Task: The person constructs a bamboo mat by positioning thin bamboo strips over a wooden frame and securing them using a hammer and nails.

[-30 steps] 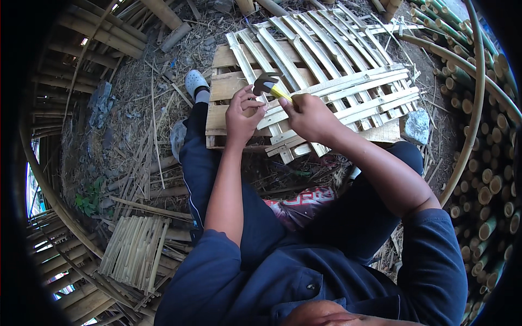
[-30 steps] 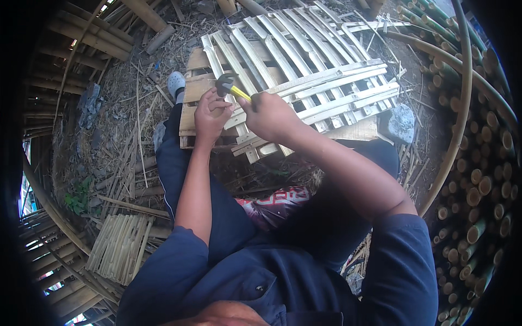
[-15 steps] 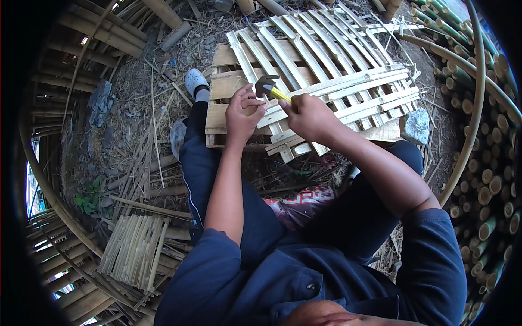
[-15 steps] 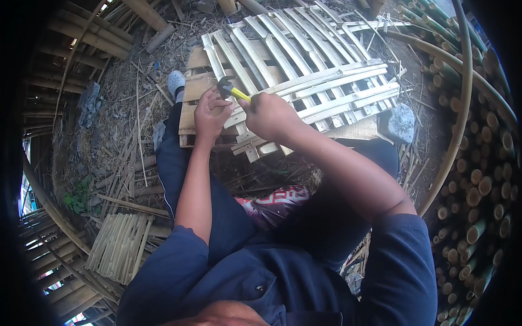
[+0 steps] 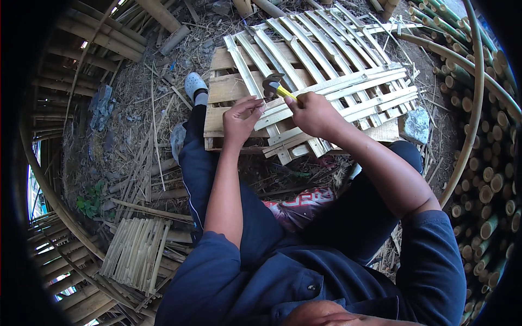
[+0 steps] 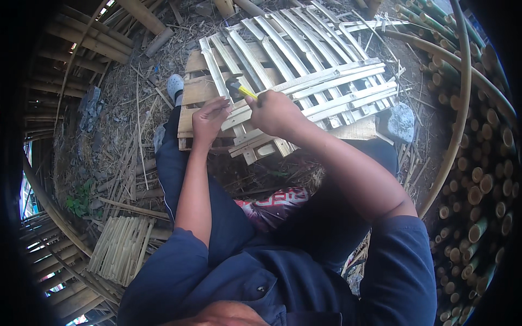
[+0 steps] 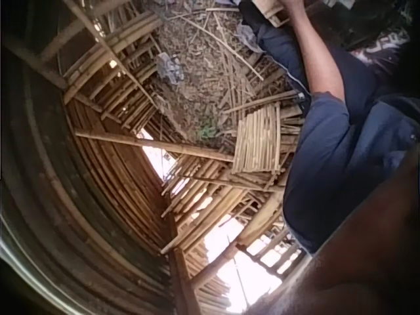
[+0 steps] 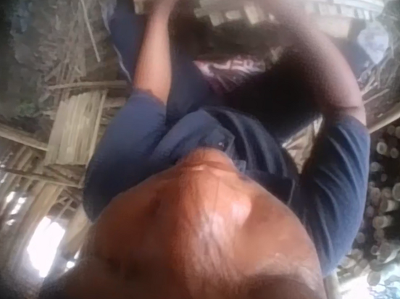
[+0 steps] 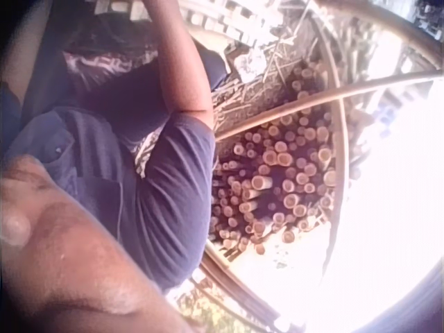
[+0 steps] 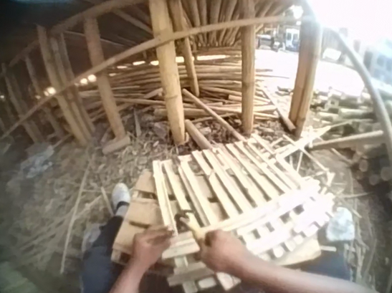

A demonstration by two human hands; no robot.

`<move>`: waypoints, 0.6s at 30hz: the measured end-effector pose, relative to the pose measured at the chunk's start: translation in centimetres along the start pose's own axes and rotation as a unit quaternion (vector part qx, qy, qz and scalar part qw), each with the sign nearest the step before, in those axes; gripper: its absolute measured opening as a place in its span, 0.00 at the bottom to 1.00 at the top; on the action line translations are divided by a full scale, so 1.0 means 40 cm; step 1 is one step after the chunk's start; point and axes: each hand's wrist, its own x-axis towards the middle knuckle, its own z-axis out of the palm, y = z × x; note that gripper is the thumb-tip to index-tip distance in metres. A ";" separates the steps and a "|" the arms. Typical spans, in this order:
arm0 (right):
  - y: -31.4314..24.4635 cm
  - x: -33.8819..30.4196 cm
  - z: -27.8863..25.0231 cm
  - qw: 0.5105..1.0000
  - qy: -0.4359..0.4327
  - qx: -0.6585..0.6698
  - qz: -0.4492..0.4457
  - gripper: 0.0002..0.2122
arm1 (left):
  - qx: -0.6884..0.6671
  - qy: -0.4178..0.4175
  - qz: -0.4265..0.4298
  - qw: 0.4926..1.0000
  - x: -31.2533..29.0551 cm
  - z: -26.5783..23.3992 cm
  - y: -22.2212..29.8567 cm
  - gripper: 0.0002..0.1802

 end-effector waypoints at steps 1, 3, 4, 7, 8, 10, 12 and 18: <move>0.003 0.001 -0.001 1.000 0.002 -0.005 0.004 0.25 | -0.005 0.002 0.007 1.000 -0.002 0.005 0.014 0.13; 0.009 0.001 -0.005 1.000 0.003 -0.003 0.002 0.25 | -0.009 0.004 0.014 1.000 0.000 0.010 0.024 0.12; 0.008 0.000 -0.005 1.000 0.003 -0.001 -0.001 0.24 | 0.027 -0.003 0.049 0.998 0.003 0.002 0.022 0.10; 0.003 -0.008 -0.011 1.000 -0.003 0.011 -0.002 0.24 | 0.076 -0.001 0.098 0.992 0.005 -0.002 0.021 0.08; 0.001 -0.010 -0.015 1.000 -0.002 0.012 -0.001 0.24 | 0.088 0.008 0.111 0.990 0.005 -0.001 0.023 0.07; -0.002 -0.014 -0.020 1.000 -0.017 0.004 0.004 0.24 | 0.085 0.010 0.112 0.990 0.006 0.001 0.024 0.07; 0.001 -0.013 -0.018 1.000 -0.017 0.007 0.004 0.24 | 0.083 0.012 0.113 0.990 0.005 0.001 0.021 0.06; 0.014 -0.005 -0.006 1.000 -0.010 0.005 0.000 0.23 | 0.069 0.029 0.079 0.994 0.008 0.007 0.020 0.05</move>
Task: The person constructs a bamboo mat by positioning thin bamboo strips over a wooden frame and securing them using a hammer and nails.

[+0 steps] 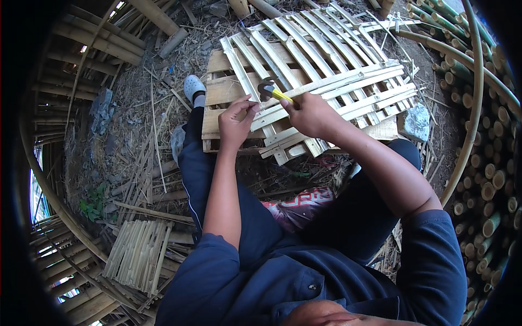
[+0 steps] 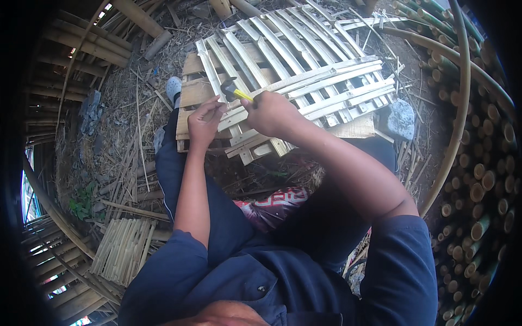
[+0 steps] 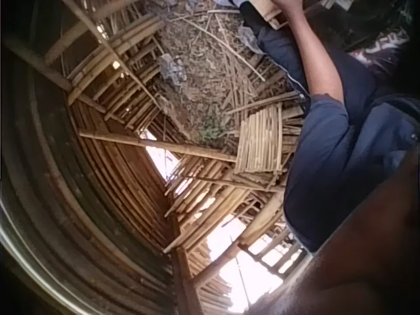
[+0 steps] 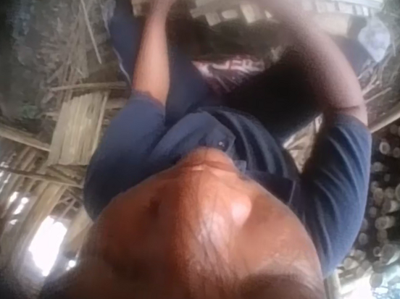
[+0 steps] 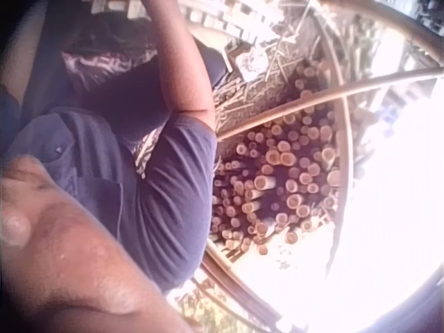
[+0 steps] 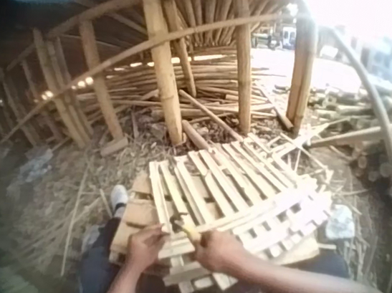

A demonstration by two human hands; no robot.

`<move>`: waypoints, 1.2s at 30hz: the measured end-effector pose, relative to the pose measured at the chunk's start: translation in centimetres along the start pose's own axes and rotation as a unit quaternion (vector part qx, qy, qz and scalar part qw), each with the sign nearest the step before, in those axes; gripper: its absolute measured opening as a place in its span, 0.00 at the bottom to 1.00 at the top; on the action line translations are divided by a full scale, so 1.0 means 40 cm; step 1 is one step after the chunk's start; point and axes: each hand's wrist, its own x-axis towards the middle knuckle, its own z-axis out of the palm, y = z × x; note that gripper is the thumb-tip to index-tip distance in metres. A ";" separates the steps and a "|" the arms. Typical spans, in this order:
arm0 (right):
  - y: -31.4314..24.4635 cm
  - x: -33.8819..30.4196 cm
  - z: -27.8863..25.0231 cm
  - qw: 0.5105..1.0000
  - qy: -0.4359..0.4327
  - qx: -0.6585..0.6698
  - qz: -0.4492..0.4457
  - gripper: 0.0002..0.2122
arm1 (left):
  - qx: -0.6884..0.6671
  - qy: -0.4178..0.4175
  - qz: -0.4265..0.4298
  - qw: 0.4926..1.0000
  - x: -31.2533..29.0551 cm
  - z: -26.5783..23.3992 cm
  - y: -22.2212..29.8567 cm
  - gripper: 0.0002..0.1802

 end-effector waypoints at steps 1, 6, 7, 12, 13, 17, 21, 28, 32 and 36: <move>0.004 0.002 0.003 1.000 0.006 0.000 -0.003 0.23 | -0.006 0.005 0.000 1.000 0.004 0.001 -0.004 0.05; 0.010 0.018 0.011 1.000 -0.003 0.005 -0.020 0.23 | -0.111 0.011 -0.132 0.985 0.006 -0.011 -0.017 0.05; 0.014 0.023 0.012 0.999 -0.002 0.017 -0.028 0.23 | -0.064 0.004 -0.087 0.994 0.011 -0.014 -0.011 0.06; 0.034 0.066 0.023 0.996 0.035 -0.002 -0.087 0.21 | 0.045 -0.014 -0.026 0.999 0.013 -0.028 0.034 0.07; 0.034 0.071 0.026 0.991 0.060 -0.002 -0.118 0.20 | 0.069 -0.014 -0.002 0.997 0.011 -0.032 0.040 0.08; 0.050 0.089 0.033 0.992 0.039 -0.034 -0.113 0.19 | 0.041 -0.023 -0.022 0.999 0.004 -0.036 0.061 0.07; 0.054 0.102 0.039 0.994 0.012 -0.065 -0.089 0.20 | -0.023 -0.033 -0.116 0.992 0.001 -0.035 0.055 0.06; 0.049 0.098 0.043 0.992 0.035 -0.043 -0.118 0.21 | -0.174 0.067 -0.162 0.969 0.006 -0.041 0.037 0.06; 0.042 0.066 0.052 0.972 0.106 0.063 -0.203 0.20 | -0.287 0.086 -0.124 0.946 0.002 -0.053 0.143 0.04; 0.011 0.026 0.074 0.947 0.055 0.128 -0.291 0.14 | -0.417 0.007 -0.148 0.897 -0.055 -0.045 0.229 0.08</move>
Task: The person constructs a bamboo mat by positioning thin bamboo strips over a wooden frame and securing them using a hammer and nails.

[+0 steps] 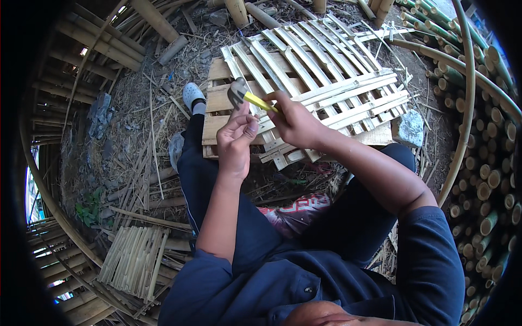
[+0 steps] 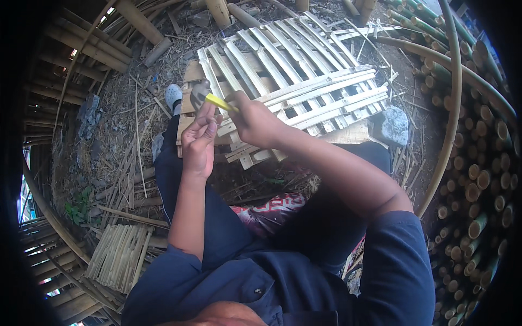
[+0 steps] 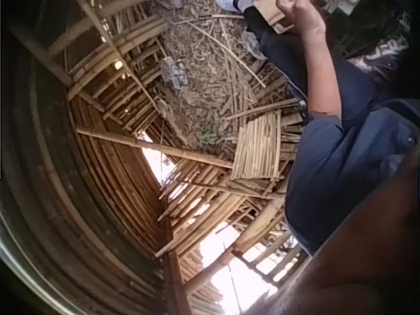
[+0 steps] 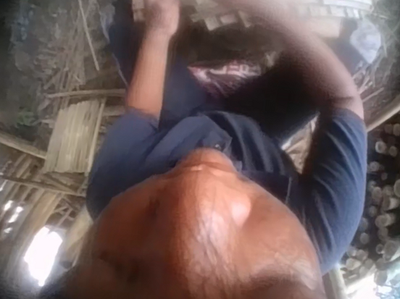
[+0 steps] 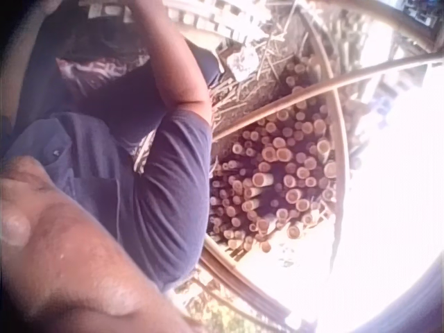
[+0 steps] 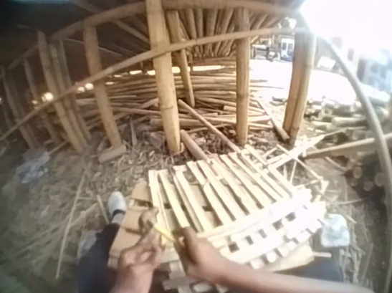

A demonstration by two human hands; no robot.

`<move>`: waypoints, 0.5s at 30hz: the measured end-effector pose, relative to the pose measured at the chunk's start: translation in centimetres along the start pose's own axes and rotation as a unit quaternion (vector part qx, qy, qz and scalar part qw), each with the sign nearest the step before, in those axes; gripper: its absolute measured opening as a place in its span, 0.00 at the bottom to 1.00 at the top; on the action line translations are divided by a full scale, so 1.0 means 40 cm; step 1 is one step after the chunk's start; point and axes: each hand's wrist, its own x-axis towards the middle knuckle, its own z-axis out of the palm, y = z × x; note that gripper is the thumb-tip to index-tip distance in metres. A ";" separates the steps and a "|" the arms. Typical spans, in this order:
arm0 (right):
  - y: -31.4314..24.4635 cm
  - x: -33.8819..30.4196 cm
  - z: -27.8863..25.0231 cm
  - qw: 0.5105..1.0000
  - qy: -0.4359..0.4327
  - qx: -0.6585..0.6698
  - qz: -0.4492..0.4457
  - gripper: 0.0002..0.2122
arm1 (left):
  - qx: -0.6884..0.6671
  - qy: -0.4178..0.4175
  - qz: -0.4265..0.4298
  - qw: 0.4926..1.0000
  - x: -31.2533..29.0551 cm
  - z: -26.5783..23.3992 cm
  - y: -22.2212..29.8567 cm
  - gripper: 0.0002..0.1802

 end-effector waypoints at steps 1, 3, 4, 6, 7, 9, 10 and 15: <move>0.015 -0.013 0.013 0.999 -0.006 0.011 -0.043 0.16 | -0.047 -0.008 -0.044 0.998 -0.016 0.035 0.010 0.09; 0.015 -0.040 0.038 0.998 -0.048 0.017 -0.049 0.22 | -0.113 0.025 -0.076 0.990 -0.038 0.094 0.019 0.06; -0.025 -0.053 0.036 0.995 -0.091 0.015 -0.049 0.25 | -0.093 0.037 -0.049 0.994 -0.050 0.097 0.021 0.05; -0.050 -0.077 0.044 0.987 -0.080 0.067 -0.118 0.26 | -0.084 0.043 -0.021 0.995 -0.066 0.085 0.007 0.04; -0.050 -0.083 0.034 0.988 -0.077 0.064 -0.116 0.26 | -0.073 0.054 0.005 0.996 -0.068 0.085 0.003 0.04; -0.048 -0.087 0.005 0.976 -0.015 0.024 -0.218 0.17 | -0.065 0.070 0.022 0.995 -0.068 0.088 -0.005 0.03; -0.060 -0.086 -0.037 0.985 -0.034 0.030 -0.168 0.09 | -0.064 0.064 0.047 0.995 -0.068 0.086 -0.004 0.03; 0.061 -0.052 -0.279 0.955 0.255 -0.149 0.028 0.11 | -0.077 0.035 0.070 0.994 -0.064 0.040 0.039 0.05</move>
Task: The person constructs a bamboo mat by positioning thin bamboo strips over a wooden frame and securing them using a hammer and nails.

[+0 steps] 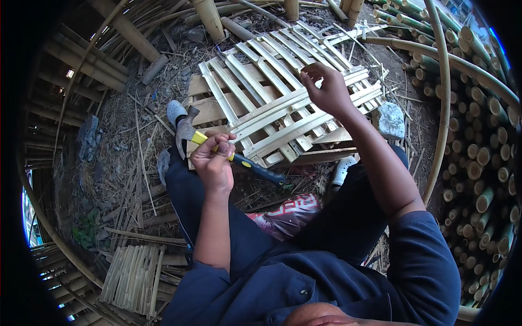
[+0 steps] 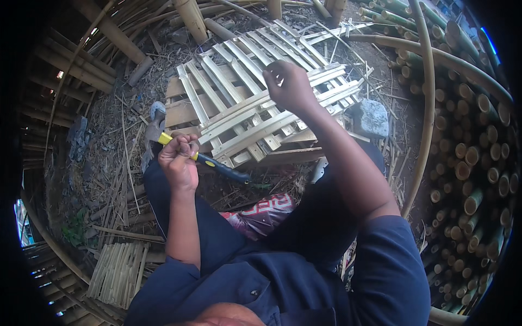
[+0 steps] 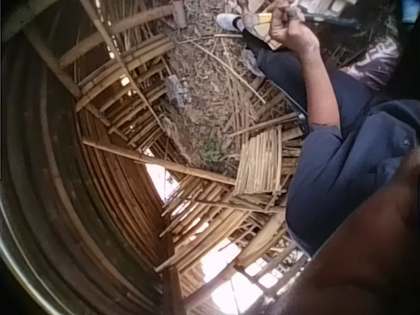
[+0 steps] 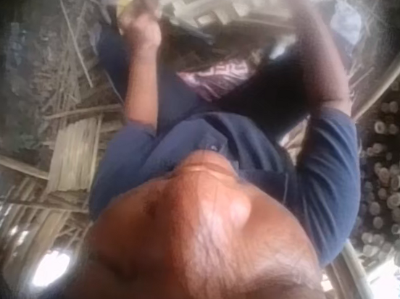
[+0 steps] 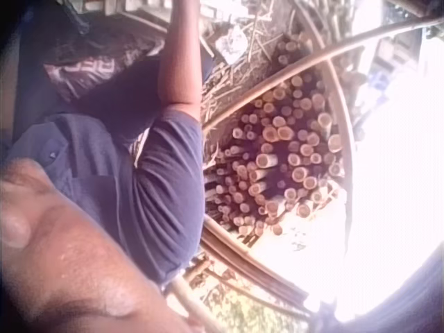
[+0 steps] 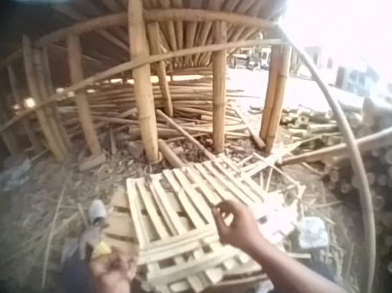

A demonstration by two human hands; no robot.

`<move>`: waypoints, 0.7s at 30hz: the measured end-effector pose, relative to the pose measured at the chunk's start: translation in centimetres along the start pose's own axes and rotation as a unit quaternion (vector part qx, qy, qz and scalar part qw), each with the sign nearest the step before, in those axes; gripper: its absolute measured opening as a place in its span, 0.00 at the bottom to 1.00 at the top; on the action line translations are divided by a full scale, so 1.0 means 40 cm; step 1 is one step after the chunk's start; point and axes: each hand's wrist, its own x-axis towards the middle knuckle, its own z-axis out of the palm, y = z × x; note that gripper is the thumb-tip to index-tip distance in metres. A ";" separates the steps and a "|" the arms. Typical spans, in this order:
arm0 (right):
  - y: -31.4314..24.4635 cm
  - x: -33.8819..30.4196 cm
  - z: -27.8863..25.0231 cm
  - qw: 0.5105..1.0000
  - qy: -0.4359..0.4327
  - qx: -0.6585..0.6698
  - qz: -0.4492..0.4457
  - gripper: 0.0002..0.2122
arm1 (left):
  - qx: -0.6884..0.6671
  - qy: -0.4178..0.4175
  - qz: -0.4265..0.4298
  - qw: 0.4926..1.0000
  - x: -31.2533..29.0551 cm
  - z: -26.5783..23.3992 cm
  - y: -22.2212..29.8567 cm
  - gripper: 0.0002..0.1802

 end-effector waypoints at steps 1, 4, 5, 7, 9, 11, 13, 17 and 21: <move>0.085 0.040 -0.050 0.997 0.039 -0.058 0.044 0.13 | 0.008 0.002 -0.003 1.000 0.002 0.000 0.009 0.05; 0.247 0.107 -0.213 0.901 0.104 -0.261 0.330 0.28 | 0.037 0.039 -0.041 0.998 0.006 -0.040 0.016 0.03; 0.283 0.105 -0.244 0.864 0.137 -0.291 0.388 0.30 | 0.037 0.039 -0.041 0.998 0.004 -0.055 0.018 0.03; 0.330 0.090 -0.283 0.821 0.171 -0.317 0.443 0.32 | 0.103 0.046 -0.038 0.993 0.005 -0.083 0.018 0.03; 0.379 0.067 -0.295 0.777 0.183 -0.252 0.548 0.33 | 0.122 0.042 -0.022 0.991 0.005 -0.122 0.006 0.03; 0.453 0.025 -0.321 0.820 0.149 -0.089 0.546 0.34 | 0.132 0.034 -0.011 0.991 0.004 -0.132 -0.009 0.03; 0.551 -0.006 -0.372 0.862 0.133 0.039 0.487 0.32 | 0.104 0.035 -0.053 0.993 0.007 -0.119 -0.035 0.05; 0.427 0.074 -0.277 0.837 0.101 -0.357 0.402 0.32 | 0.101 0.020 -0.064 0.993 0.003 -0.162 -0.010 0.03; 0.495 0.196 -0.238 0.926 -0.001 -0.269 0.266 0.31 | 0.038 -0.010 -0.090 0.995 0.009 -0.154 -0.044 0.04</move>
